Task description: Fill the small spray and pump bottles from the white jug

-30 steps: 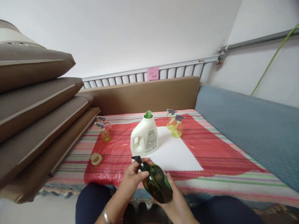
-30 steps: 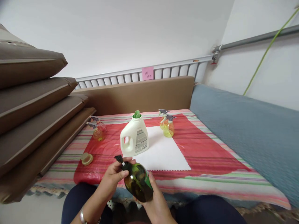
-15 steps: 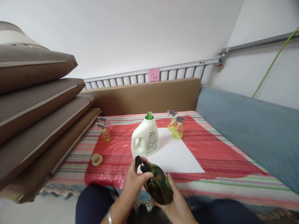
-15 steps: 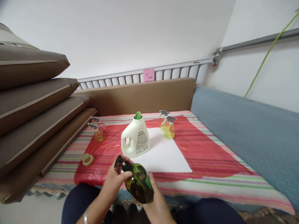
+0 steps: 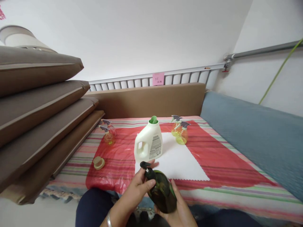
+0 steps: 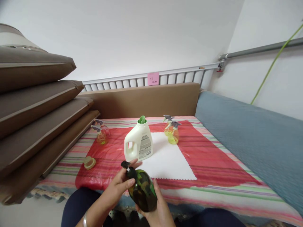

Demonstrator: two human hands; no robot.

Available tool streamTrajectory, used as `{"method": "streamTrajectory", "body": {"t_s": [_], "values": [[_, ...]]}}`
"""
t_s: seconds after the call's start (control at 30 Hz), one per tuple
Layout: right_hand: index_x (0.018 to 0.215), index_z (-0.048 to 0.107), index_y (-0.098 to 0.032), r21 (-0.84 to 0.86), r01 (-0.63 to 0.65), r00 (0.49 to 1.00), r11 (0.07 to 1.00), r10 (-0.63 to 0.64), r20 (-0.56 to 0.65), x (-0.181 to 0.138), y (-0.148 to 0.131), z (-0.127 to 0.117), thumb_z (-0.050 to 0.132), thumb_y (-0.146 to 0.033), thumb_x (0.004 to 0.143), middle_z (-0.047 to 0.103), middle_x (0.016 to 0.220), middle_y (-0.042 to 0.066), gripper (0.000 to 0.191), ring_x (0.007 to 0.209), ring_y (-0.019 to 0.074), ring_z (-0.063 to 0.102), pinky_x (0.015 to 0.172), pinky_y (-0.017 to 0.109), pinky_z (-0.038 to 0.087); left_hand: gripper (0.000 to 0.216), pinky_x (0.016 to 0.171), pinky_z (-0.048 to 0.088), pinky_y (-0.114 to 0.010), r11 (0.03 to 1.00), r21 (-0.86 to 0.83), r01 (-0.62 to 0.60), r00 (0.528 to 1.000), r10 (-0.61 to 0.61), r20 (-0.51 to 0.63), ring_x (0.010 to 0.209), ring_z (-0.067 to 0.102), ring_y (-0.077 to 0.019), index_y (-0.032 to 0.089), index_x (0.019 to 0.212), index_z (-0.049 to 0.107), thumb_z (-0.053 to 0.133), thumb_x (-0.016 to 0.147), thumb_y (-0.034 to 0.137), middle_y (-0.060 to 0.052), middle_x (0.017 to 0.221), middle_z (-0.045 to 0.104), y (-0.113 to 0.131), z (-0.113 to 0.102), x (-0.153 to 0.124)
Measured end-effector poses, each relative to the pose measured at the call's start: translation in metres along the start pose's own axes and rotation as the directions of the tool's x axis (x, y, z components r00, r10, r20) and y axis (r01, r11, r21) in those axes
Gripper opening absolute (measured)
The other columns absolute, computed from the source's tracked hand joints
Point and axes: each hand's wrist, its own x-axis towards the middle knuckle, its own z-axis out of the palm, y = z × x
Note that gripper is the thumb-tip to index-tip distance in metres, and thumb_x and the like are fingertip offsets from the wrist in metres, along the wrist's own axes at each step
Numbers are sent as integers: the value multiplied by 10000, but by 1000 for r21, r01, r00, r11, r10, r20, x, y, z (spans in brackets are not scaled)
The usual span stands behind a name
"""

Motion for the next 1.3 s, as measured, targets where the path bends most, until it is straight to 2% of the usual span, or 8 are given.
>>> {"method": "streamTrajectory", "body": {"t_s": [0.17,0.37,0.53,0.8,0.9,0.97,1.1,1.3], "values": [[882,677,-155,-13,14,1000,1000,-14,-2,-2,0,0,624,-505,729,734,820,110,385,728,220,654,634,335,444,258,793,455,-330,992,111,-60,974,83,-212,842,598,-219,165,806,626,757,592,225,-44,837,666,1,4,1],[862,678,-149,-39,28,999,999,-29,-35,-5,1,5,610,-512,737,735,803,104,389,711,211,650,610,320,441,247,810,451,-331,997,-5,-80,964,76,-255,916,607,-215,184,847,545,706,671,247,-63,929,682,2,6,1],[868,674,-151,-29,32,999,999,-33,-40,-4,1,3,614,-494,742,735,817,91,371,706,199,648,607,314,446,234,722,465,-296,979,-18,-202,902,178,-394,777,614,-178,177,855,546,685,701,285,-33,794,667,17,3,-1],[874,670,-156,-63,-35,999,997,32,-41,4,-2,-10,604,-550,723,732,825,102,427,706,208,645,628,336,467,154,804,426,-297,954,189,-230,855,292,-429,816,601,-189,189,761,564,676,704,278,-3,679,621,21,0,-7],[885,667,-164,-68,-45,998,997,42,-48,5,-2,-11,593,-552,732,733,816,93,424,703,206,649,612,326,471,156,781,440,-315,964,203,-174,899,240,-367,708,592,-177,174,696,575,696,678,271,-4,633,609,19,3,-5],[864,671,-163,-63,-61,997,996,57,-58,6,-3,-12,586,-559,733,734,794,91,425,684,205,650,592,322,471,162,783,446,-323,971,143,-192,899,232,-372,642,580,-157,172,662,564,692,684,268,10,585,593,21,2,-2],[786,678,-151,-25,-84,995,996,83,-60,7,-7,-15,560,-576,744,736,761,95,443,664,204,652,602,334,484,134,787,464,-339,918,-120,-377,818,270,-509,549,550,-115,184,698,556,624,751,286,45,555,575,31,-13,13],[705,670,-227,-102,-19,996,995,9,-92,10,-13,-34,626,-555,695,729,678,44,331,623,206,659,645,363,521,209,856,445,-385,842,-347,-413,774,123,-621,742,631,-180,161,603,609,582,726,327,-21,643,661,19,-49,62]]}}
